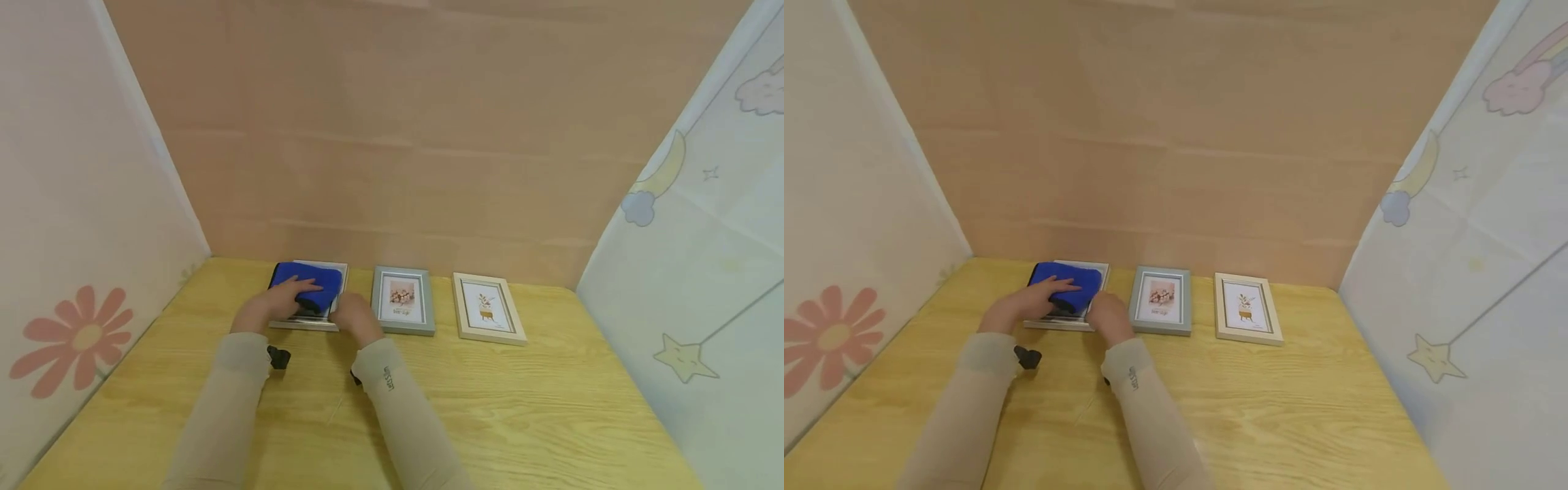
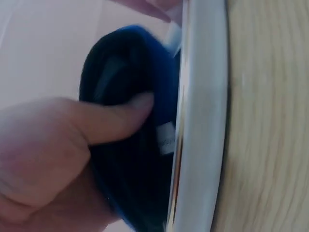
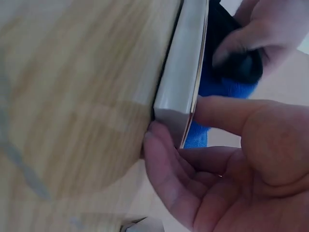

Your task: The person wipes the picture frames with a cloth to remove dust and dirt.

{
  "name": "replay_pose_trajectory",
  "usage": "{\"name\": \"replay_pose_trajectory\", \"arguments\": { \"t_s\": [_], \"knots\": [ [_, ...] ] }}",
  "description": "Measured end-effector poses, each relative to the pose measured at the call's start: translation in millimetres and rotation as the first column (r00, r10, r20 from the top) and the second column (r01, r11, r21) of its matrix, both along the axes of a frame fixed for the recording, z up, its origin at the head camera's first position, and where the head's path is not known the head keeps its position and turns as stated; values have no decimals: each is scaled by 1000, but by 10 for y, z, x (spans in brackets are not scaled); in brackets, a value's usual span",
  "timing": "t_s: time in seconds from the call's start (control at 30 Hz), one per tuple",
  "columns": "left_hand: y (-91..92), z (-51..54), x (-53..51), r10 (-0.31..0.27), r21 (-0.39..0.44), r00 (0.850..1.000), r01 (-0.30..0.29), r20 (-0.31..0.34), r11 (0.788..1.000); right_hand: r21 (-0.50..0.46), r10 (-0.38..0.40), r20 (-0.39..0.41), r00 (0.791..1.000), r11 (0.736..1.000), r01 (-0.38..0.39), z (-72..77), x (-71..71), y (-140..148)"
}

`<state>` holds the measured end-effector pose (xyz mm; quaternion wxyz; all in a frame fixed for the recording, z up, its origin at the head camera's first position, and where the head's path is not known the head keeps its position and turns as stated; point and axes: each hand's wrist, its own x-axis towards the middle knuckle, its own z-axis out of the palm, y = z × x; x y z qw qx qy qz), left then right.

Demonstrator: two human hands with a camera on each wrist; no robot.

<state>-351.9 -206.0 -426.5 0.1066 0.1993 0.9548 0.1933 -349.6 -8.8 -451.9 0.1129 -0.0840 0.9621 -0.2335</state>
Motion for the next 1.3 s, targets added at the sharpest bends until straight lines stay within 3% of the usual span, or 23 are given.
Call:
{"name": "replay_pose_trajectory", "arguments": {
  "t_s": [0.13,0.2,0.37,0.5,0.63,0.73,0.87,0.97,1.1,1.3],
  "knots": [
    [66,-14,-15,58,-26,998,-57,16,998,-46,-27,15,1000,999,28,-22,-35,-32],
    [99,-26,-36,83,-42,996,-82,30,996,-43,-44,6,999,998,44,-143,-111,-57],
    [117,-6,-181,115,-76,991,-110,73,991,-34,-69,66,995,997,71,-265,-213,-110],
    [82,59,-341,113,-77,990,-106,89,991,-61,-71,109,992,995,78,-146,-184,-121],
    [42,68,-391,96,-73,990,-88,105,993,-86,-88,125,988,991,99,-171,-202,-134],
    [34,27,-332,90,-62,990,-84,112,995,-88,-100,130,986,990,112,-171,-179,-135],
    [15,16,-173,92,-71,989,-84,117,994,-76,-97,118,988,991,107,-186,-185,-142],
    [8,96,-38,80,-96,988,-67,135,993,-70,-88,98,991,993,95,-253,-255,-138],
    [46,239,107,55,-132,984,-33,167,991,-73,-86,91,992,993,93,-233,-277,-93],
    [20,360,251,2,-171,988,25,157,985,-119,-92,56,994,988,98,-90,-99,-31]
  ]
}}
